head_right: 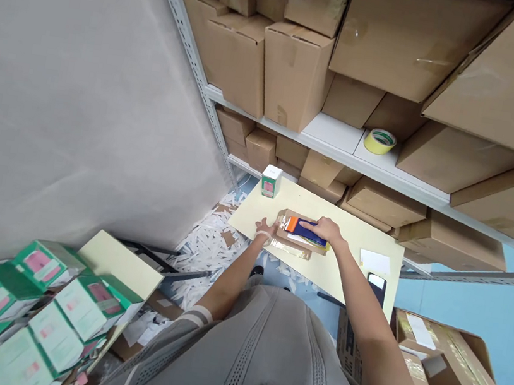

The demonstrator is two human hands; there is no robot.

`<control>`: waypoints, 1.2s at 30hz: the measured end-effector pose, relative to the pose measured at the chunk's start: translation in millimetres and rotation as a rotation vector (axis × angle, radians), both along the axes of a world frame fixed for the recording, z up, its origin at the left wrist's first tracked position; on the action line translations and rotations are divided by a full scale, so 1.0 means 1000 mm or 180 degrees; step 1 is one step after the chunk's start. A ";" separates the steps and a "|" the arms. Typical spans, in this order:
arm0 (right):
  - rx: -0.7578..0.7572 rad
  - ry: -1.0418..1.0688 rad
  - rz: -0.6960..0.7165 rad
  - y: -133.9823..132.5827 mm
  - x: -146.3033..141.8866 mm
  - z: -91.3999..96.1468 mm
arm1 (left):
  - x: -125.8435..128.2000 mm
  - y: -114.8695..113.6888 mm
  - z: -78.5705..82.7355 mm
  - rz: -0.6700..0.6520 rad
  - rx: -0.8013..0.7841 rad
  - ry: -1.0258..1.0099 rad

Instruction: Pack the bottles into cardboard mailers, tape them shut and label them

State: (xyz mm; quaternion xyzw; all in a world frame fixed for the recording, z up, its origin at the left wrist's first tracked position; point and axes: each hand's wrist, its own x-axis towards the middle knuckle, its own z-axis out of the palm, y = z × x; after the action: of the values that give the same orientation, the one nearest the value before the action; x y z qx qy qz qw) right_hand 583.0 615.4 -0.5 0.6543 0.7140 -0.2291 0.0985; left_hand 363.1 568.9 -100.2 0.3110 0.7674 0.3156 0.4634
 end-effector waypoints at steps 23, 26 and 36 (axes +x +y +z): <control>-0.0243 -0.0192 -0.0027 -0.014 -0.010 0.010 | 0.036 0.031 -0.009 -0.1980 0.1667 0.1038; -0.0319 -0.0250 0.0039 -0.013 -0.006 0.007 | 0.042 0.032 -0.015 -0.2000 0.1423 0.1197; -0.0759 -0.0203 0.0054 0.021 0.001 0.015 | 0.058 0.048 -0.018 -0.2319 0.0831 0.2005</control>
State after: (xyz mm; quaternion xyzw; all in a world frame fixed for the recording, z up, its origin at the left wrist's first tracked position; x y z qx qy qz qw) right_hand 584.1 636.0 14.6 0.6388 0.6837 -0.2905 0.2002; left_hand 420.8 616.6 -118.3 0.6945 0.6657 0.1173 0.2464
